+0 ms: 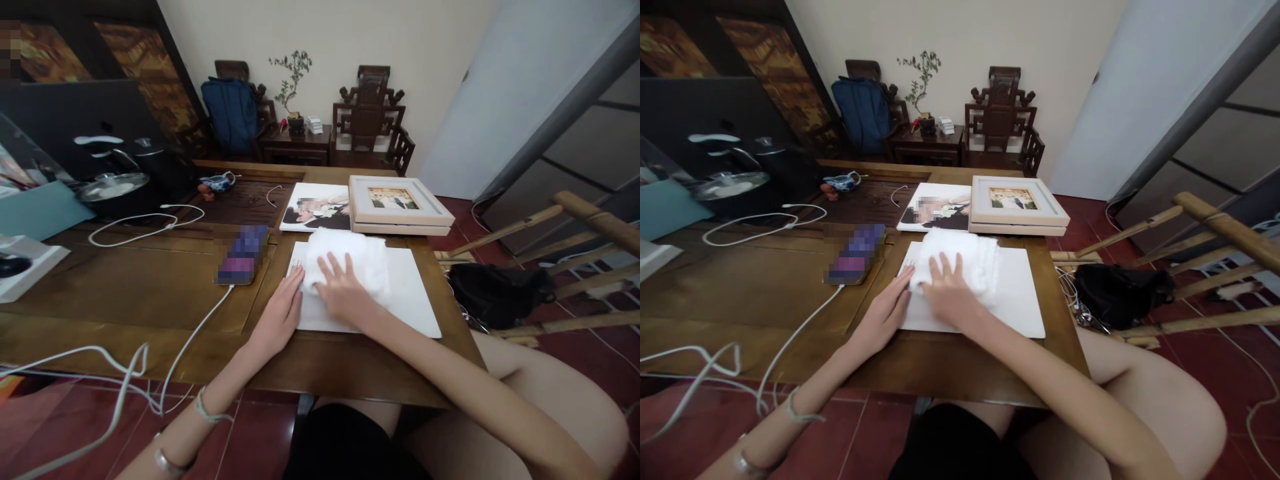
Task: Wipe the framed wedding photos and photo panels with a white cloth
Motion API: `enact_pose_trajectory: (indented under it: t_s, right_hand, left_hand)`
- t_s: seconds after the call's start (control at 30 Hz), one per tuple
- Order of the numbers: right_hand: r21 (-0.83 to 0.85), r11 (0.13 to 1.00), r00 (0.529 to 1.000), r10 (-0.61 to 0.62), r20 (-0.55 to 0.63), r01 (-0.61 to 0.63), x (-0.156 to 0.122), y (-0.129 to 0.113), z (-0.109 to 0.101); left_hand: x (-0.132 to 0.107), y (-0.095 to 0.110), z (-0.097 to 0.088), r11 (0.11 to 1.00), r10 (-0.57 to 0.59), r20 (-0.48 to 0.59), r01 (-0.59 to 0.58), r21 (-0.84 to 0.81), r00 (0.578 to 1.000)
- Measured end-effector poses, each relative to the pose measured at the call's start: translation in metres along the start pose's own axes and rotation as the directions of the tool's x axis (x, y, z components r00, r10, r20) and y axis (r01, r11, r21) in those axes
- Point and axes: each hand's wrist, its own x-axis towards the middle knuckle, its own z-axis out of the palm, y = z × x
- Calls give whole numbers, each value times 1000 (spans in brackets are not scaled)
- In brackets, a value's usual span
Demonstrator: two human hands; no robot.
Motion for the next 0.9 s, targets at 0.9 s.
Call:
enact_pose_trajectory:
  t_s: [0.9]
  right_hand:
    - [140, 951, 961, -276, -7, 274, -23, -38, -17]
  left_hand:
    - [-4, 6, -13, 958, -143, -216, 80, -277, 966]
